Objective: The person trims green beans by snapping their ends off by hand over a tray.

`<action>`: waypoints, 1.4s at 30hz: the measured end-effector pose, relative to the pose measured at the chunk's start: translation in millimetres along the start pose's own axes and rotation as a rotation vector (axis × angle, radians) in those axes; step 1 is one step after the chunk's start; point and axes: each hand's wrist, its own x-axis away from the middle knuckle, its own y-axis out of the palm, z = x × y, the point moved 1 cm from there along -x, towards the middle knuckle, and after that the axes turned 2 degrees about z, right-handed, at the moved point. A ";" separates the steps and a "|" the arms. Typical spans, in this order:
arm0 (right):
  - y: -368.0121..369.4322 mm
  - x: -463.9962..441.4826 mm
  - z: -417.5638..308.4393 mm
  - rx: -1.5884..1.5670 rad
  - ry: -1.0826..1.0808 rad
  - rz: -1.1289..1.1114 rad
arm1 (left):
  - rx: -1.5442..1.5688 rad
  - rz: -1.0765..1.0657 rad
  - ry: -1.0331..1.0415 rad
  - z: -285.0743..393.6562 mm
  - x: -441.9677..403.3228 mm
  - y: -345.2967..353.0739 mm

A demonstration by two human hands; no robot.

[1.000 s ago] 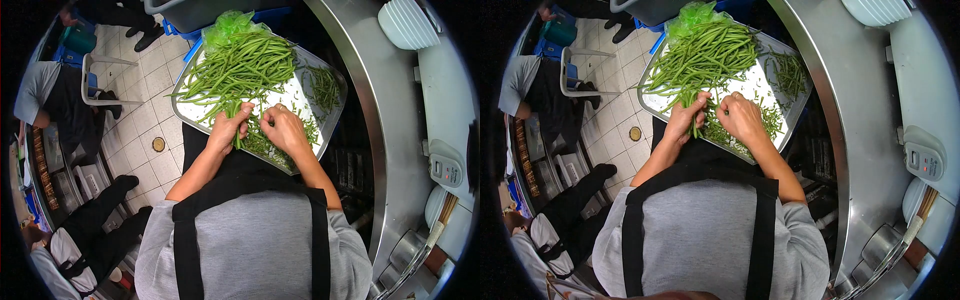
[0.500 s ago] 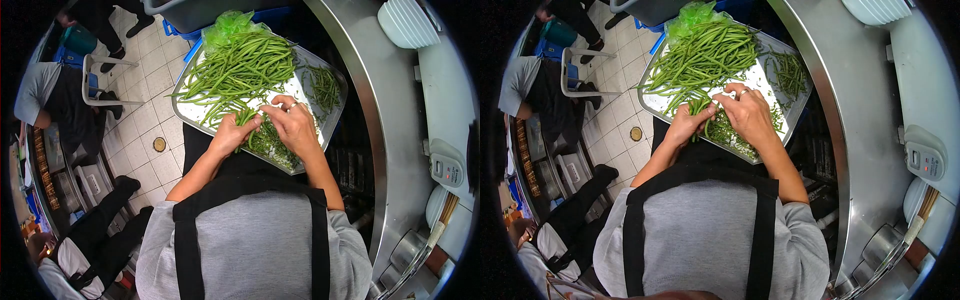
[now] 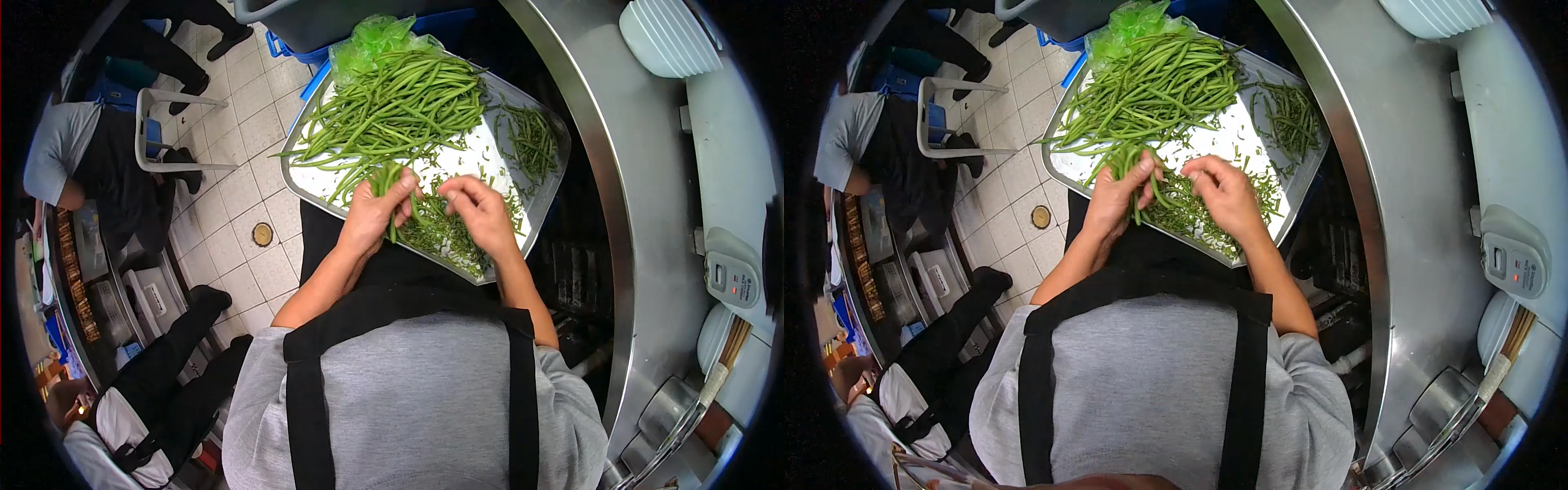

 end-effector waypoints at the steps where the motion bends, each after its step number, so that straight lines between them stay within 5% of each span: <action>1: 3.6 5.8 -8.2 -0.023 0.081 -0.052 | 0.028 0.028 0.028 0.5 -1.3 -0.7; 4: 7.7 12.0 -11.1 0.279 -0.110 -0.067 | 0.059 0.062 0.045 3.9 -1.0 -2.8; 11: 14.4 12.8 -15.4 0.262 -0.114 -0.076 | 0.096 0.066 0.071 5.1 0.2 0.8; 17: 10.1 -10.5 1.9 -0.221 0.083 0.045 | 0.044 -0.063 0.144 6.8 2.3 1.8; 22: 9.8 -38.0 5.4 -0.600 0.163 0.163 | 0.090 0.094 0.147 12.2 4.9 -4.0; 26: 8.0 -58.0 0.9 0.091 0.142 -0.021 | 0.136 0.133 0.109 11.9 4.1 -10.6; 30: 22.8 -64.9 -9.3 0.666 -0.338 0.210 | 0.198 0.142 0.087 10.2 2.0 -10.0; 36: 23.8 -45.3 -19.3 0.847 -0.581 0.144 | -0.154 0.150 0.127 8.2 2.1 -16.1; 40: 20.0 -18.7 -37.8 0.844 -0.727 0.103 | -0.780 0.106 0.499 5.3 -2.9 -11.5; 42: 12.4 -11.5 -41.5 0.865 -0.734 0.112 | -0.865 0.028 0.454 4.7 -2.5 -10.2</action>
